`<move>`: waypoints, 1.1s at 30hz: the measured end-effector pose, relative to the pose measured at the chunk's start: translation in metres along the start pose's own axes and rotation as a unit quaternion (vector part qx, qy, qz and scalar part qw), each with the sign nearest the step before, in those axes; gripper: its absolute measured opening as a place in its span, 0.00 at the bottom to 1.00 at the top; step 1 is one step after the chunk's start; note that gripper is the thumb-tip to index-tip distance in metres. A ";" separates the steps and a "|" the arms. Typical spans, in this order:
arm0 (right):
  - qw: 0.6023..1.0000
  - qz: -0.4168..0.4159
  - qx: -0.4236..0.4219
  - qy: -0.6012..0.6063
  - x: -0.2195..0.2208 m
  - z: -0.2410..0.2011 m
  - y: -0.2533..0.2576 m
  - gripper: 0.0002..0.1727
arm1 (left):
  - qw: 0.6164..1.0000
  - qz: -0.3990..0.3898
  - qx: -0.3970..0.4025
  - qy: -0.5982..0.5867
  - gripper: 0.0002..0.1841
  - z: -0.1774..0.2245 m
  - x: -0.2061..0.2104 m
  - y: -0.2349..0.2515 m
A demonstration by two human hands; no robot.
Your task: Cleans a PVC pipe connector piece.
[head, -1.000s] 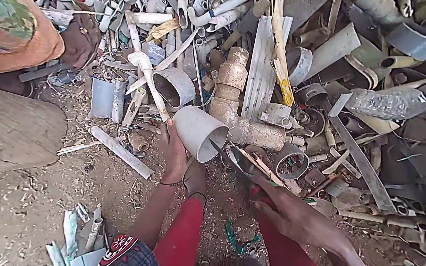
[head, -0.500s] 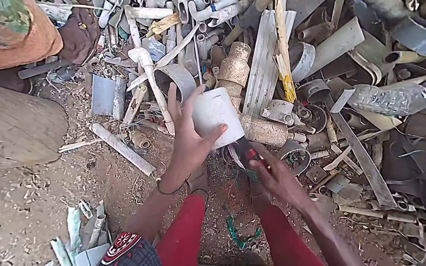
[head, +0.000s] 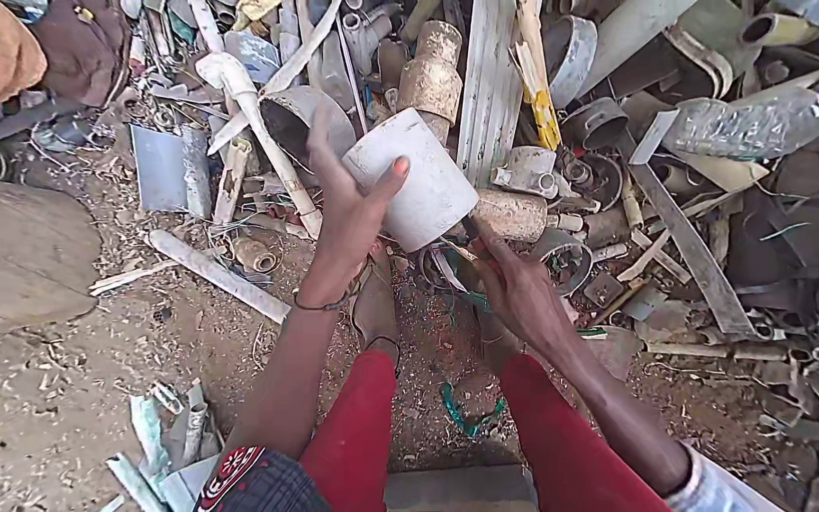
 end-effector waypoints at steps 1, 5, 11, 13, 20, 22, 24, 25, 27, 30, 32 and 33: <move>0.999 -0.022 0.003 0.042 0.004 -0.005 -0.002 0.29 | 0.993 -0.006 -0.045 -0.114 0.50 -0.010 -0.002 -0.005; 0.950 -0.137 -0.040 0.279 0.002 -0.035 -0.009 0.31 | 0.915 -0.048 -0.182 -0.357 0.21 -0.040 0.000 -0.029; 0.919 -0.234 -0.110 0.299 -0.023 -0.072 -0.013 0.34 | 0.866 0.009 -0.133 -0.482 0.41 -0.057 -0.020 -0.050; 0.953 -0.212 -0.137 0.166 -0.019 -0.070 -0.017 0.33 | 0.864 0.047 -0.161 -0.475 0.40 -0.045 -0.029 -0.047; 0.956 -0.287 -0.040 0.036 -0.028 -0.096 0.005 0.35 | 0.852 0.027 -0.170 -0.495 0.34 -0.040 -0.032 -0.046; 0.937 -0.314 -0.070 0.139 -0.028 -0.103 0.003 0.36 | 0.862 0.064 -0.141 -0.482 0.30 -0.041 -0.030 -0.043; 0.938 -0.324 -0.052 0.113 -0.026 -0.099 0.011 0.36 | 0.866 0.075 -0.117 -0.481 0.26 -0.048 -0.033 -0.040; 0.935 -0.348 -0.019 0.059 -0.026 -0.099 0.019 0.36 | 0.864 0.068 -0.115 -0.485 0.26 -0.053 -0.034 -0.040; 0.919 -0.390 0.033 -0.032 -0.025 -0.104 0.036 0.37 | 0.866 0.053 -0.122 -0.482 0.26 -0.058 -0.030 -0.044; 0.903 -0.430 -0.002 0.022 -0.027 -0.118 0.036 0.39 | 0.862 0.049 -0.139 -0.486 0.22 -0.054 -0.014 -0.051; 0.910 -0.411 -0.025 0.037 -0.024 -0.119 0.033 0.41 | 0.863 0.053 -0.129 -0.486 0.21 -0.054 -0.011 -0.049; 0.913 -0.407 -0.018 0.015 -0.023 -0.117 0.035 0.40 | 0.861 0.045 -0.123 -0.492 0.22 -0.057 -0.013 -0.048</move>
Point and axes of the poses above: each hand's wrist, its own y-axis towards the middle knuckle, its own x-axis out of the palm, z = x × y, the point moved 1 cm from there along y, towards the middle knuckle, and after that the axes turned 8 degrees about -x, right-handed, at the moved point
